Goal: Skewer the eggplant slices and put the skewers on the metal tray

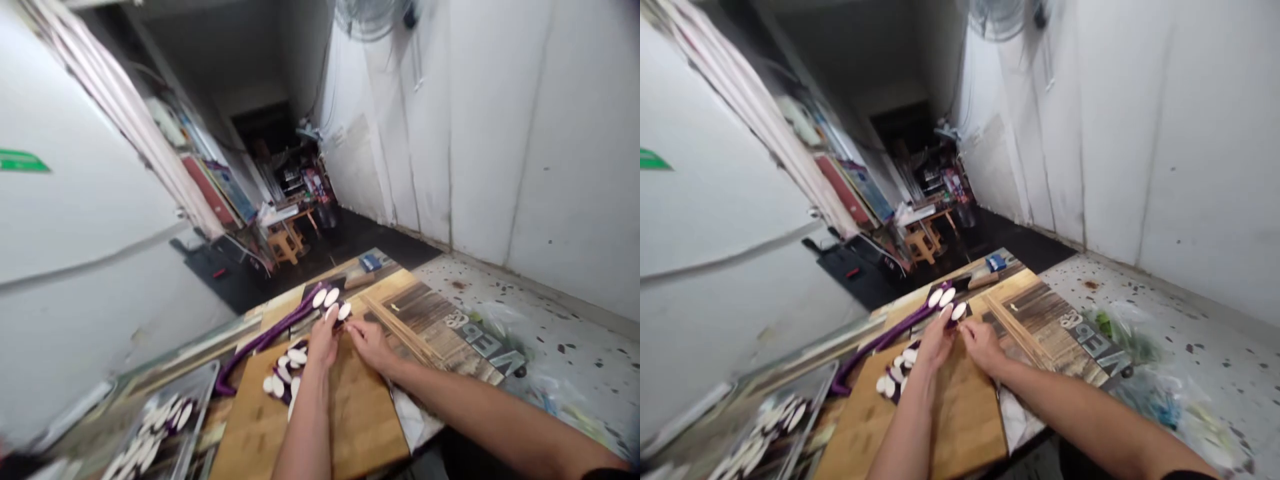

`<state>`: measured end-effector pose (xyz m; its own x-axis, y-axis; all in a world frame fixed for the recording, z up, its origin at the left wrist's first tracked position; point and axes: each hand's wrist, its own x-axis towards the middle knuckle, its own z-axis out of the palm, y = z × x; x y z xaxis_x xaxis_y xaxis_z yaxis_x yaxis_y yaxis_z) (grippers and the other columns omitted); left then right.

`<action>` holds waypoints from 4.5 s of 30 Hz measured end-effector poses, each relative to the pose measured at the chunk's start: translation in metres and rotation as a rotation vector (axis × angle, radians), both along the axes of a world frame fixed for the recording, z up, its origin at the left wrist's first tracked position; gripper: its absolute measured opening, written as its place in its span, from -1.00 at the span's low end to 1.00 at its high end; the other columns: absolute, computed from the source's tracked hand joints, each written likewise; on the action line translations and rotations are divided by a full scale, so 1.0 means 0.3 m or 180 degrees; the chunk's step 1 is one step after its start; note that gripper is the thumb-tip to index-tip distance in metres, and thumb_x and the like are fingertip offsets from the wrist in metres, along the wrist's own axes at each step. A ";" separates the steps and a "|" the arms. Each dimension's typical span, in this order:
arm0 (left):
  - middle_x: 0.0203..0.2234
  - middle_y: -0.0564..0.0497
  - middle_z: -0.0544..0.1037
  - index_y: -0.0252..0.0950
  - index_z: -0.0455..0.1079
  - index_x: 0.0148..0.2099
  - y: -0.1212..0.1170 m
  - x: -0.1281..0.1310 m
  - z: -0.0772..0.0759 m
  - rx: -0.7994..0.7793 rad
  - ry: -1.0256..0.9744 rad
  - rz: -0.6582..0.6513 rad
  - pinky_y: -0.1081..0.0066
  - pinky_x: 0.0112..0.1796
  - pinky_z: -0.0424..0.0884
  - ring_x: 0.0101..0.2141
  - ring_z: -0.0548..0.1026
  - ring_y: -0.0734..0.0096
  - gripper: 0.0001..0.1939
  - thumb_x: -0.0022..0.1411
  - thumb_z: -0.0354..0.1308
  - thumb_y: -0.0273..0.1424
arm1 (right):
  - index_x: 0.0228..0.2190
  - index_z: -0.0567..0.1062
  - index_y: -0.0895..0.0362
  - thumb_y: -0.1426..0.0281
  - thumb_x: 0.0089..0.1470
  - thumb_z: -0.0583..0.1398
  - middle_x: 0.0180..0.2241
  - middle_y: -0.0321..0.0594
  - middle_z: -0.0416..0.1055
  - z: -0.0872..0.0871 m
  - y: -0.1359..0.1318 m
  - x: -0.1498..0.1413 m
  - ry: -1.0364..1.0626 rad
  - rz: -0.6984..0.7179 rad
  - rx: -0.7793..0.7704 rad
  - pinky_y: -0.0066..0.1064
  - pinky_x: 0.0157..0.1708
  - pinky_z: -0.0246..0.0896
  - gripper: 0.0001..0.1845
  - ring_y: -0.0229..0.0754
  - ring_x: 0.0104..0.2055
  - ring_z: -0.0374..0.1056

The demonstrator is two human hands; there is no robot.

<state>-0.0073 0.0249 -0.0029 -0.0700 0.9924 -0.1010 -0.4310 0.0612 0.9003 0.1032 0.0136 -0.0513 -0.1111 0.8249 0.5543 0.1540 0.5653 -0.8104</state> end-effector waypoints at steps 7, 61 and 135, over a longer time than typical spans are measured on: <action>-0.48 -0.08 0.55 -0.39 0.45 -0.37 0.003 0.025 -0.044 -0.0240 -0.0234 0.0159 0.51 -0.49 0.44 -0.49 0.53 0.40 -0.95 0.08 0.23 -0.49 | -0.53 0.40 0.16 0.39 0.14 -0.03 -0.54 -0.24 0.36 -0.033 0.009 -0.030 -0.0123 -0.0185 -0.0013 -0.46 -0.46 0.02 -0.70 -0.21 -0.47 0.27; -0.46 -0.08 0.55 -0.39 0.41 -0.26 0.019 -0.039 0.016 -0.0361 -0.0730 0.0905 0.40 -0.45 0.49 -0.45 0.54 0.36 -0.77 0.12 0.21 -0.30 | -0.44 0.52 0.19 0.31 0.14 0.02 -0.62 -0.32 0.29 0.019 -0.028 0.020 -0.0393 0.0232 -0.0048 -0.49 -0.51 0.00 -0.67 -0.26 -0.55 0.19; -0.51 0.11 0.44 -0.34 0.41 -0.21 -0.001 -0.176 0.046 0.0192 -0.0093 0.1308 0.64 -0.58 0.13 -0.64 0.24 0.72 -0.69 -0.09 0.21 -0.58 | -0.43 0.52 0.19 0.19 0.09 0.04 -0.63 -0.31 0.26 0.019 0.001 0.025 -0.0025 0.0343 -0.0286 -0.46 -0.52 0.03 -0.62 -0.22 -0.55 0.18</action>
